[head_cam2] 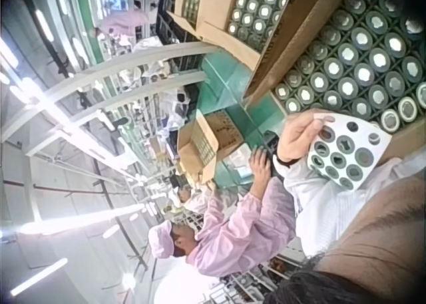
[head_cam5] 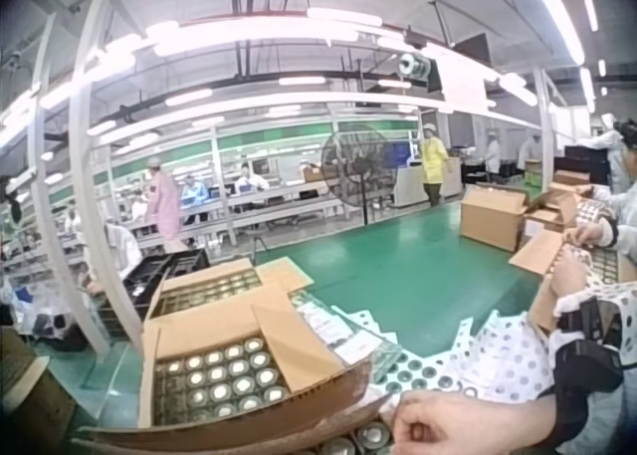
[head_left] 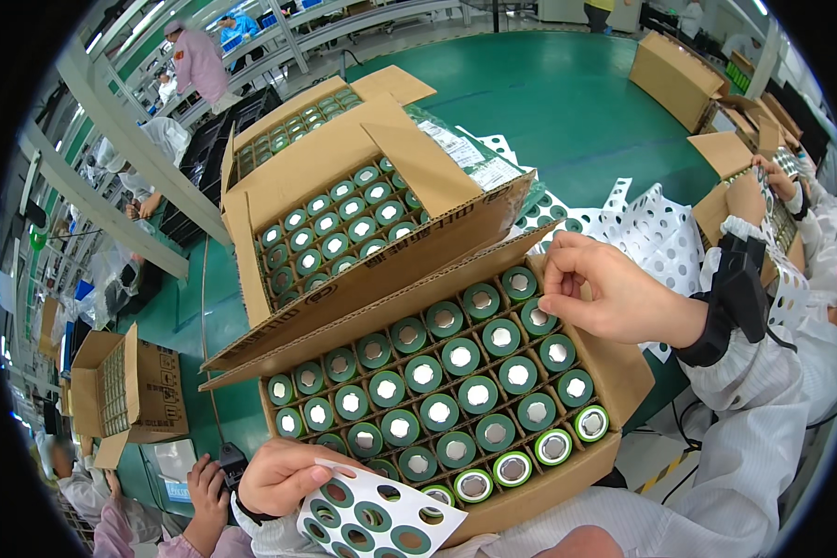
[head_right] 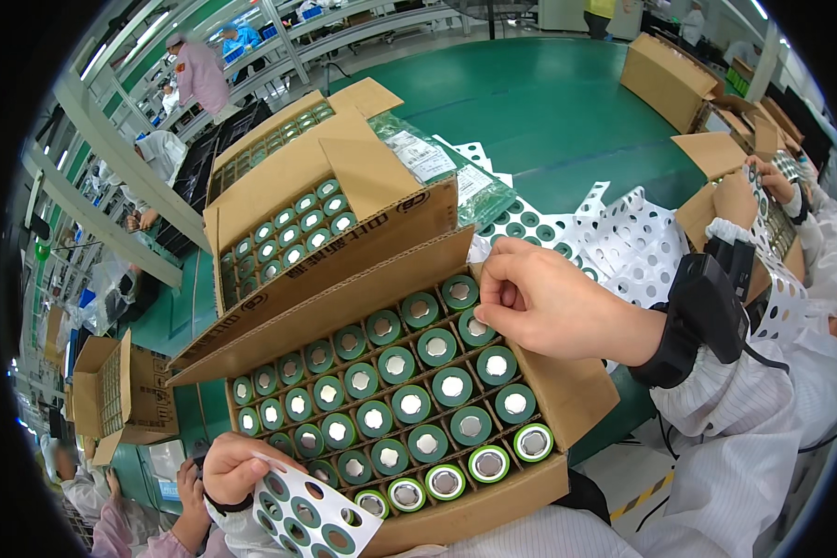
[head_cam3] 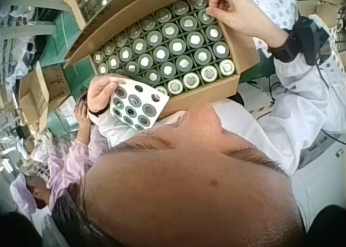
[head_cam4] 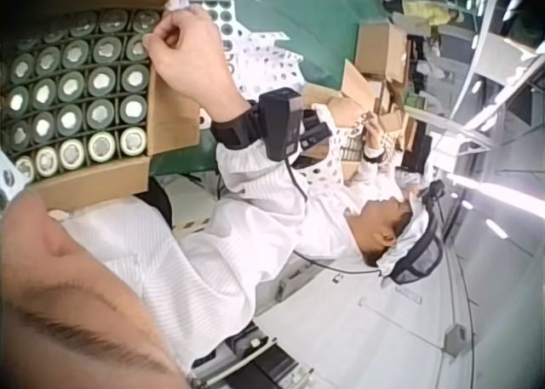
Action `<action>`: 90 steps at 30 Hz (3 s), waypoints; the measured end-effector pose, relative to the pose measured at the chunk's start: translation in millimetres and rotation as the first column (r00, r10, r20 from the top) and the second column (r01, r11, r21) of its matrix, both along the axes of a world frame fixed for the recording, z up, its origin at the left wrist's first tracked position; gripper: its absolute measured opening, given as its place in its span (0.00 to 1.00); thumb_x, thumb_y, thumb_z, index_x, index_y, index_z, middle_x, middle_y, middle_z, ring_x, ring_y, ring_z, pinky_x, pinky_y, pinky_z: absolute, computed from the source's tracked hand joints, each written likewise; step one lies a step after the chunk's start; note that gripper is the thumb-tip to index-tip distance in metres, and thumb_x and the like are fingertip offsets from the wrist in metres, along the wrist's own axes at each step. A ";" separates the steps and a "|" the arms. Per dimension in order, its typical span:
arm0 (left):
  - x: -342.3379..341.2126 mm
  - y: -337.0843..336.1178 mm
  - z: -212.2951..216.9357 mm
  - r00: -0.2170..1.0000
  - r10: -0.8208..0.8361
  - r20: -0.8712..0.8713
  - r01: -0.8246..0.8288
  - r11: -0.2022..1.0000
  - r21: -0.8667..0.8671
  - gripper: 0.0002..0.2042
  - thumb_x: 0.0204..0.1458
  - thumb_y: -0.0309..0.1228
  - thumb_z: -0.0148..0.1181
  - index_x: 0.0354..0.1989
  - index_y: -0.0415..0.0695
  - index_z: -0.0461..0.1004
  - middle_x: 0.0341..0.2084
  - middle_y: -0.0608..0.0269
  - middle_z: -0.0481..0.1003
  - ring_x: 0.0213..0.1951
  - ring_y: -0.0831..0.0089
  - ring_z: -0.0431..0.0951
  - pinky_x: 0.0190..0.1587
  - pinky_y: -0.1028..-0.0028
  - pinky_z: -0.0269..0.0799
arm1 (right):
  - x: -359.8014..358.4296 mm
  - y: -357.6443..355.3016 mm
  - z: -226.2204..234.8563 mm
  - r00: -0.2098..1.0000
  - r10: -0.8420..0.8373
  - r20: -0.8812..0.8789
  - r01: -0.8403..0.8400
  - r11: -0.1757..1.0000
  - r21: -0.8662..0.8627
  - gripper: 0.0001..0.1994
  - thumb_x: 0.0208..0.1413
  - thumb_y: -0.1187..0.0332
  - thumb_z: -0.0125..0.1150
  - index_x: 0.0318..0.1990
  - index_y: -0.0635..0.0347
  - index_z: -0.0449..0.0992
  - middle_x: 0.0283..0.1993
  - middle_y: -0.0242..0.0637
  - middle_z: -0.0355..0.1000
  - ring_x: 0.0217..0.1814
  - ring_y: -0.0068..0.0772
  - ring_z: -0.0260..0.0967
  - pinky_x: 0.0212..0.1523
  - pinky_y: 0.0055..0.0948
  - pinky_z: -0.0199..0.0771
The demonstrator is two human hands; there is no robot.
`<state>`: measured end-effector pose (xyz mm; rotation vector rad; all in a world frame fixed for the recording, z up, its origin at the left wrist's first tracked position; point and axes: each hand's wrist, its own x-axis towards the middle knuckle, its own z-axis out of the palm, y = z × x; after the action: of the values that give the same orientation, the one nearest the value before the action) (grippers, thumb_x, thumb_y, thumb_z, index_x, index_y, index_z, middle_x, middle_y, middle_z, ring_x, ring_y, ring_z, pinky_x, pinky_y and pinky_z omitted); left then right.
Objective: Applying circular green insulation stickers to the tops of cylindrical battery cells in a box.
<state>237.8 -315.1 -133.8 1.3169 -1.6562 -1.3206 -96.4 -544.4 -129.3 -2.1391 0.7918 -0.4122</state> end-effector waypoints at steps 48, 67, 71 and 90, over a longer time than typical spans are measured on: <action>-6.3 2.6 6.0 0.989 0.068 -0.131 -0.053 0.991 0.119 0.13 0.62 0.30 0.47 0.44 0.34 0.76 0.27 0.60 0.78 0.30 0.79 0.78 0.32 0.81 0.71 | -28.6 47.3 17.2 0.972 0.094 -0.216 -0.192 0.849 -0.493 0.12 0.54 0.71 0.55 0.43 0.63 0.78 0.54 0.43 0.65 0.57 0.46 0.59 0.58 0.41 0.60; 16.4 38.0 8.7 0.820 -0.046 -0.570 -0.180 0.925 -0.335 0.17 0.60 0.30 0.49 0.31 0.24 0.75 0.28 0.38 0.78 0.24 0.59 0.82 0.27 0.72 0.77 | -3.8 72.4 28.0 0.957 0.159 -0.243 -0.285 0.671 -0.684 0.15 0.46 0.71 0.65 0.44 0.51 0.79 0.51 0.37 0.68 0.54 0.44 0.62 0.54 0.40 0.64; 21.5 46.7 12.9 0.851 -0.052 -0.522 -0.173 0.911 -0.374 0.18 0.60 0.31 0.49 0.29 0.24 0.75 0.25 0.41 0.79 0.22 0.61 0.81 0.25 0.73 0.77 | 18.8 70.4 23.7 0.954 0.231 -0.194 -0.300 0.675 -0.674 0.09 0.48 0.71 0.64 0.39 0.53 0.79 0.44 0.33 0.70 0.48 0.39 0.65 0.50 0.36 0.66; 15.9 35.7 27.2 0.618 -0.463 -0.635 0.125 0.856 -0.502 0.12 0.61 0.21 0.43 0.38 0.19 0.71 0.21 0.34 0.76 0.22 0.50 0.81 0.21 0.67 0.79 | 56.7 62.7 27.7 0.869 0.368 -0.330 -0.493 0.582 -0.647 0.07 0.44 0.70 0.66 0.33 0.53 0.79 0.38 0.30 0.67 0.44 0.36 0.64 0.46 0.34 0.64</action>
<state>253.7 -279.4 -106.6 0.1491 -1.4465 -1.3293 -39.7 -481.7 -101.6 -3.0408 0.1246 -0.3077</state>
